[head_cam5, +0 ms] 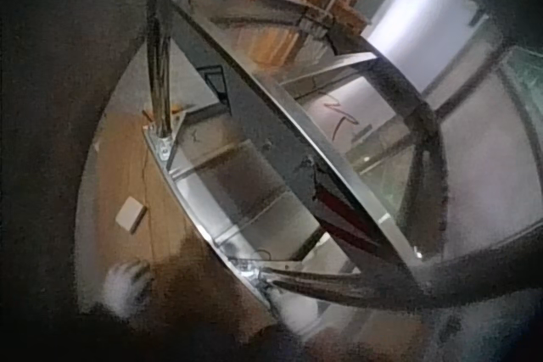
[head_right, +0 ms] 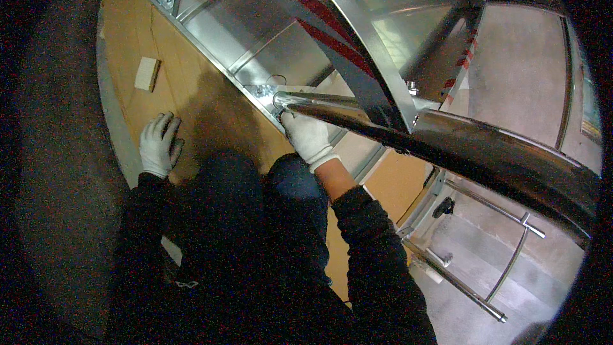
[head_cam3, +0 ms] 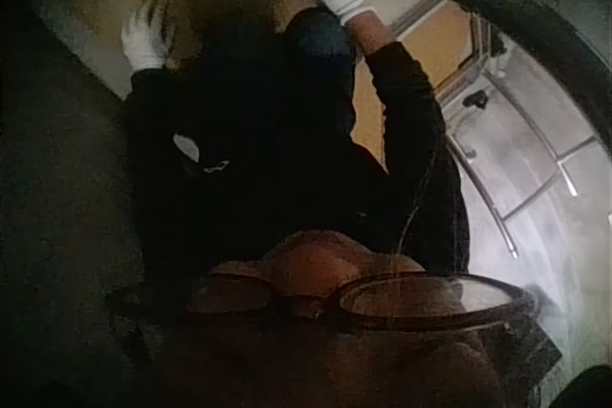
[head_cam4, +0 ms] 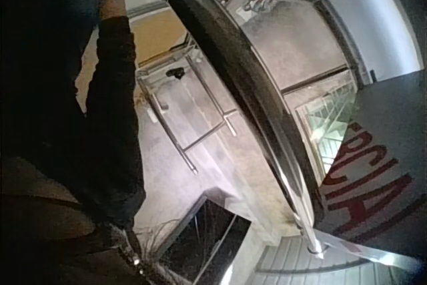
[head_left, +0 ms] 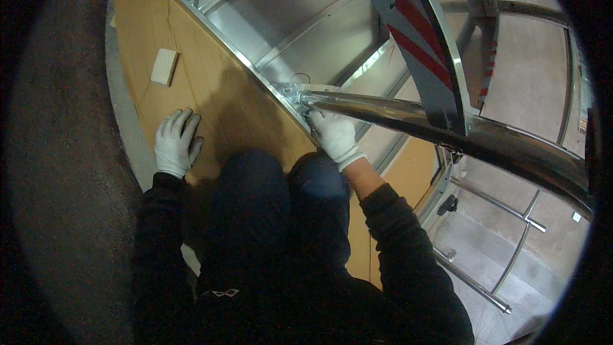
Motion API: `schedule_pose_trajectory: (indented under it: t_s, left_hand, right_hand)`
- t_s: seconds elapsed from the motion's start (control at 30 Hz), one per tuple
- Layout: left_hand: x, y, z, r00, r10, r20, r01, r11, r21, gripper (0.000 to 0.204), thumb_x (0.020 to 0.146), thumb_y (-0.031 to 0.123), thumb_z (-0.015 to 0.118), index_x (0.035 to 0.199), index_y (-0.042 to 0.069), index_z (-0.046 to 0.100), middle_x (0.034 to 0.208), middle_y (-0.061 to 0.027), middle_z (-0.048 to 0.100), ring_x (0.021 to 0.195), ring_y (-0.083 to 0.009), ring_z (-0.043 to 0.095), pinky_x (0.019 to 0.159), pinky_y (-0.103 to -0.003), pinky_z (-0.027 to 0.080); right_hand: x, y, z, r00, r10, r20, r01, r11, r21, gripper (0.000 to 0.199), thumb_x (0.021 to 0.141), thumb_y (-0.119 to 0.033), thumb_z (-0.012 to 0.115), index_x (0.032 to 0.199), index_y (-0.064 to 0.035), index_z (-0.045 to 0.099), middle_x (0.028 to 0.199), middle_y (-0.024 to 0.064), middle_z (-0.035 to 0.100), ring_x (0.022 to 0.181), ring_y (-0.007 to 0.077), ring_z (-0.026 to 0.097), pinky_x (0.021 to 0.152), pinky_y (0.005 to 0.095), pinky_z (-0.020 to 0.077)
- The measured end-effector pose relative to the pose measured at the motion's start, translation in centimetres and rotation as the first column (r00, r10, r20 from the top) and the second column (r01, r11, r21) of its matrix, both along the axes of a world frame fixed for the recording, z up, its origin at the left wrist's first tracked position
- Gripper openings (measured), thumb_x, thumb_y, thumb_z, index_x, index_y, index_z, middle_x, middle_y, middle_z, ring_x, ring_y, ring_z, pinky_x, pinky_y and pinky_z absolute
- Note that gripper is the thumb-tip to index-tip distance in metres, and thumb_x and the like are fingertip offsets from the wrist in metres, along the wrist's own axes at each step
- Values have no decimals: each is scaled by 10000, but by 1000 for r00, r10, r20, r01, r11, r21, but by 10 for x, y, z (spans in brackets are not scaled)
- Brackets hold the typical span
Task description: The person assembles a metal shelving unit by inserting vertical poles into the frame and tightening nuts with a wrench. They work on multiple joints, securing the structure while kneeling on the floor.
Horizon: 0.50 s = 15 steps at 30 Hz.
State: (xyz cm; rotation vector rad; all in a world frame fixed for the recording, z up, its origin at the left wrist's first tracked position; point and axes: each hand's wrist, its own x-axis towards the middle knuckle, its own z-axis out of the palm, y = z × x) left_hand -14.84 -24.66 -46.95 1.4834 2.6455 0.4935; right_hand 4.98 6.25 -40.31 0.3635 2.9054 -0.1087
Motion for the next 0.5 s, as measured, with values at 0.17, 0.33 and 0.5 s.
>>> schedule_pose_trajectory:
  t_s: [0.17, 0.33, 0.5]
  left_hand:
    - [0, 1, 2, 1000, -1, -8, 1, 1000, -5, 512, 705, 196, 706, 1194, 114, 575, 1274, -104, 517, 1194, -318, 472, 1000, -466, 382]
    - [-1, 0, -1, 1000, -6, 2, 6, 999, 36, 506, 709, 194, 702, 1194, 116, 579, 1267, -103, 528, 1190, -319, 478, 1004, -469, 380]
    - [0, -1, -1, 1000, 6, 4, -6, 1000, 3, 499, 724, 202, 692, 1203, 121, 577, 1266, -106, 530, 1187, -319, 482, 1004, -470, 380]
  right_hand:
    - [-9, 24, 0, 956, 254, 148, -257, 966, -1, 166, 820, -173, 542, 941, -91, 620, 911, 148, 634, 868, 337, 626, 771, 446, 493]
    - [-6, 28, -3, 952, 256, 166, -252, 967, -49, 193, 835, -168, 514, 970, -88, 625, 945, 161, 627, 908, 344, 615, 810, 437, 484]
    - [-7, 19, -7, 972, 194, 131, -201, 979, 43, 139, 832, -168, 533, 918, -89, 608, 870, 154, 632, 840, 344, 624, 745, 446, 491]
